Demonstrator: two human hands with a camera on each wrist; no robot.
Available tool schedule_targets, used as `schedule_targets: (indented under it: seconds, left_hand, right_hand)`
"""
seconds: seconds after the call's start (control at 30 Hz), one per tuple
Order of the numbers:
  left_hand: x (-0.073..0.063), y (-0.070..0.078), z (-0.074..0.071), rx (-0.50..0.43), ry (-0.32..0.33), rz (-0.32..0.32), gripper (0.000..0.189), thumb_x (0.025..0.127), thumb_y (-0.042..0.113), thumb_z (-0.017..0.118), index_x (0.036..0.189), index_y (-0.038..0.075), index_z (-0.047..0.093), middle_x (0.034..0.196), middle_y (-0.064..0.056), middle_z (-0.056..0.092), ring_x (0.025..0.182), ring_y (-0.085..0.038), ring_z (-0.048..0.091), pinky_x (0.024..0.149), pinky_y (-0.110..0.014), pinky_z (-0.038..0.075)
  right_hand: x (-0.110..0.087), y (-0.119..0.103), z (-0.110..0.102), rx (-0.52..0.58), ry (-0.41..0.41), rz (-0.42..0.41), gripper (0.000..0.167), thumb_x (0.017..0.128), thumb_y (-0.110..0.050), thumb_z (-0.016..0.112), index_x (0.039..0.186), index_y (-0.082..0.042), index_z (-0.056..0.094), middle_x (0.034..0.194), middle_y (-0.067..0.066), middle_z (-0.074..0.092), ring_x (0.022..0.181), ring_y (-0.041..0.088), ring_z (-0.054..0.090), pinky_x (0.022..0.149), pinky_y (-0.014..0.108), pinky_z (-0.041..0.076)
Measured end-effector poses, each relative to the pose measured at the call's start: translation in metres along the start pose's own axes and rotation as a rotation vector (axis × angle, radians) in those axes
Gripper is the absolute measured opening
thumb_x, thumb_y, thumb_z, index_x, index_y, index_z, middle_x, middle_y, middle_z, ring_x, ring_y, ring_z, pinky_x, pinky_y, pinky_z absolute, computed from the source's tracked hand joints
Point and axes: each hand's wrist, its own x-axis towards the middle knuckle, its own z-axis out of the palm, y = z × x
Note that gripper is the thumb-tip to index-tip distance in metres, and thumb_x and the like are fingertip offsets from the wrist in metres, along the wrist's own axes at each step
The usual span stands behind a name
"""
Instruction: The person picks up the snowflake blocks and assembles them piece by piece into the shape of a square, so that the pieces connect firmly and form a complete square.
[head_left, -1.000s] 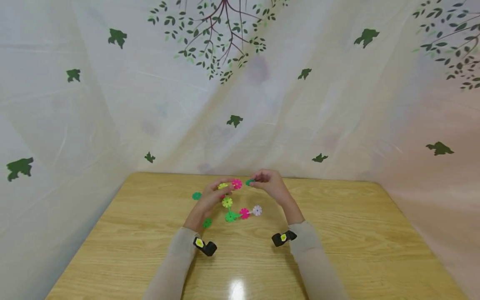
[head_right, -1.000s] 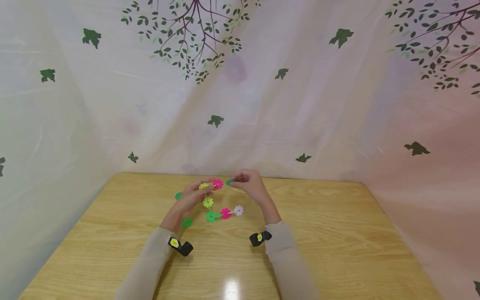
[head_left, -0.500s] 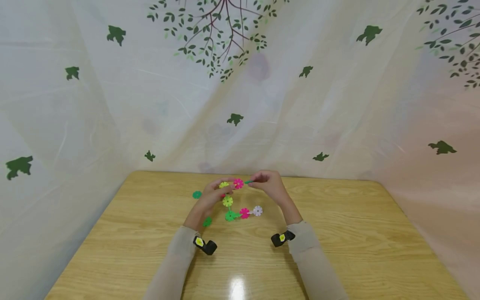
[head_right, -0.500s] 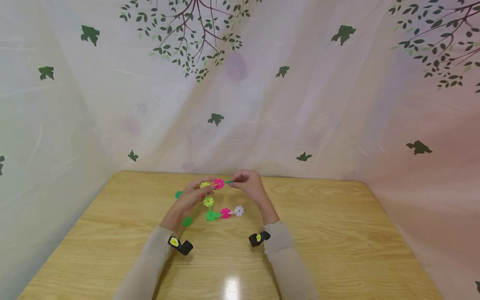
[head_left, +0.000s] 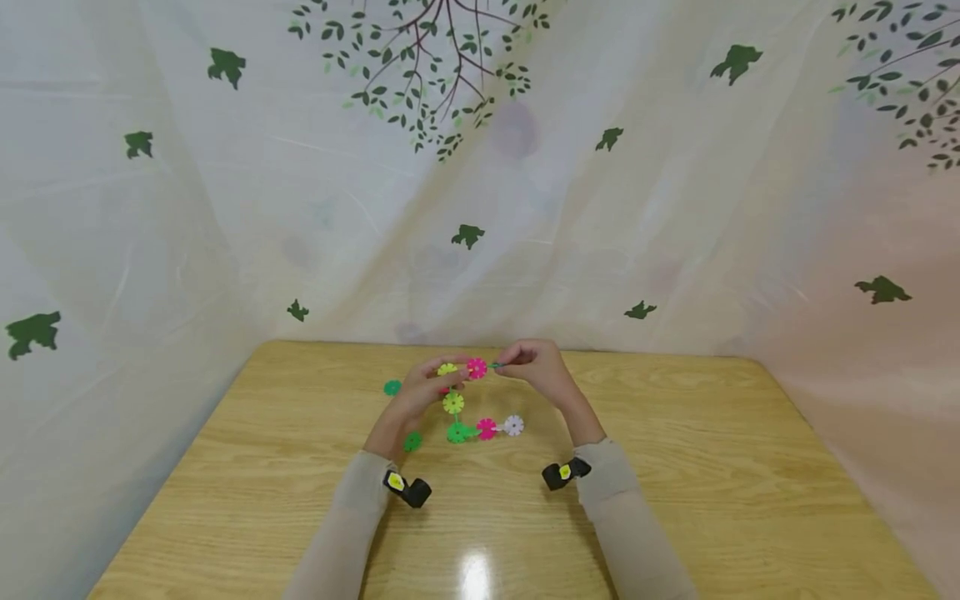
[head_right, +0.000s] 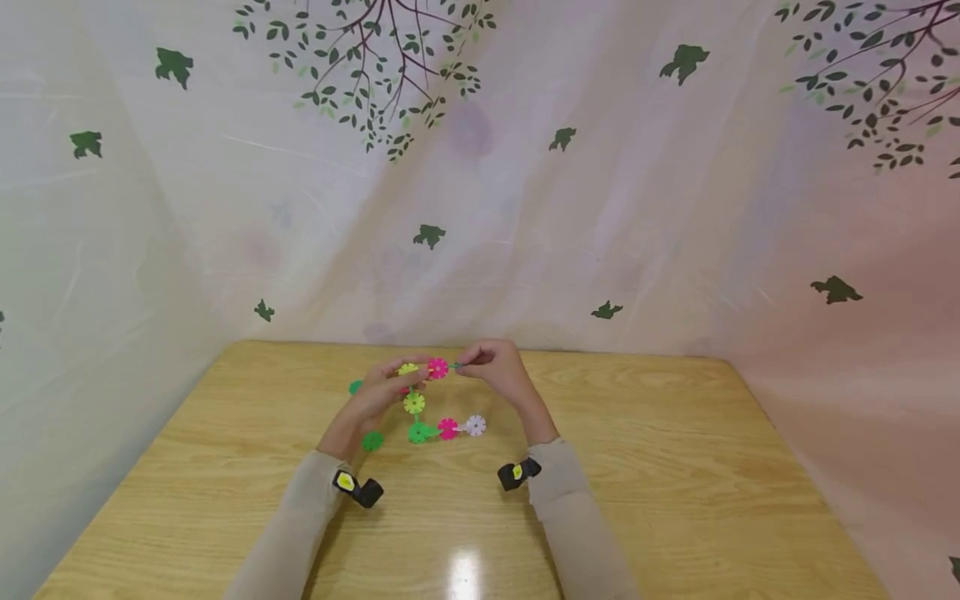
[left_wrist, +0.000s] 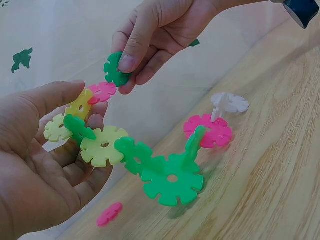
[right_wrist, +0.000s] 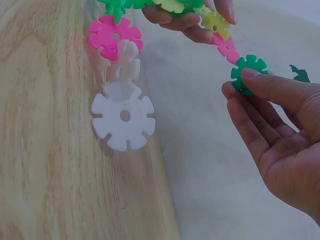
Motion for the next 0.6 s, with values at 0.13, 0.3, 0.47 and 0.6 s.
schedule_targets:
  seconds: [0.13, 0.3, 0.47, 0.6]
  left_hand:
    - [0.0004, 0.0007, -0.0011, 0.006, -0.009, -0.003, 0.036, 0.097, 0.025, 0.071, 0.132, 0.014, 0.068, 0.100, -0.001, 0.070, 0.093, -0.018, 0.066, 0.082, -0.028, 0.053]
    - [-0.0006, 0.0012, -0.0019, 0.016, -0.034, 0.008, 0.038, 0.098, 0.027, 0.070, 0.134, 0.014, 0.067, 0.103, -0.002, 0.070, 0.101, -0.028, 0.066, 0.083, -0.029, 0.053]
    - [-0.0010, 0.0041, -0.0026, 0.014, -0.053, 0.010, 0.039, 0.098, 0.026, 0.070, 0.134, 0.013, 0.066, 0.104, -0.005, 0.071, 0.104, -0.033, 0.066, 0.082, -0.028, 0.054]
    - [-0.0023, 0.0059, -0.0028, 0.000, -0.058, 0.011, 0.038, 0.098, 0.024, 0.070, 0.133, 0.011, 0.067, 0.101, 0.004, 0.070, 0.101, -0.028, 0.067, 0.082, -0.028, 0.054]
  right_hand:
    - [0.0007, 0.0004, -0.0009, 0.016, -0.008, -0.002, 0.005, 0.086, 0.006, 0.076, 0.088, 0.003, 0.073, 0.103, 0.027, 0.073, 0.085, 0.013, 0.073, 0.081, 0.028, 0.062]
    - [0.0010, 0.0021, -0.0004, 0.046, -0.026, 0.011, 0.008, 0.087, 0.008, 0.075, 0.086, 0.001, 0.072, 0.104, 0.027, 0.073, 0.088, 0.014, 0.075, 0.081, 0.029, 0.062]
    - [0.0024, 0.0034, 0.0002, 0.059, -0.035, -0.002, 0.016, 0.087, 0.010, 0.073, 0.082, -0.006, 0.073, 0.104, 0.029, 0.072, 0.085, 0.010, 0.074, 0.081, 0.028, 0.062]
    - [0.0022, 0.0036, -0.0003, 0.059, -0.024, -0.008, 0.017, 0.086, 0.008, 0.075, 0.080, -0.008, 0.074, 0.102, 0.024, 0.074, 0.083, 0.010, 0.073, 0.080, 0.028, 0.062]
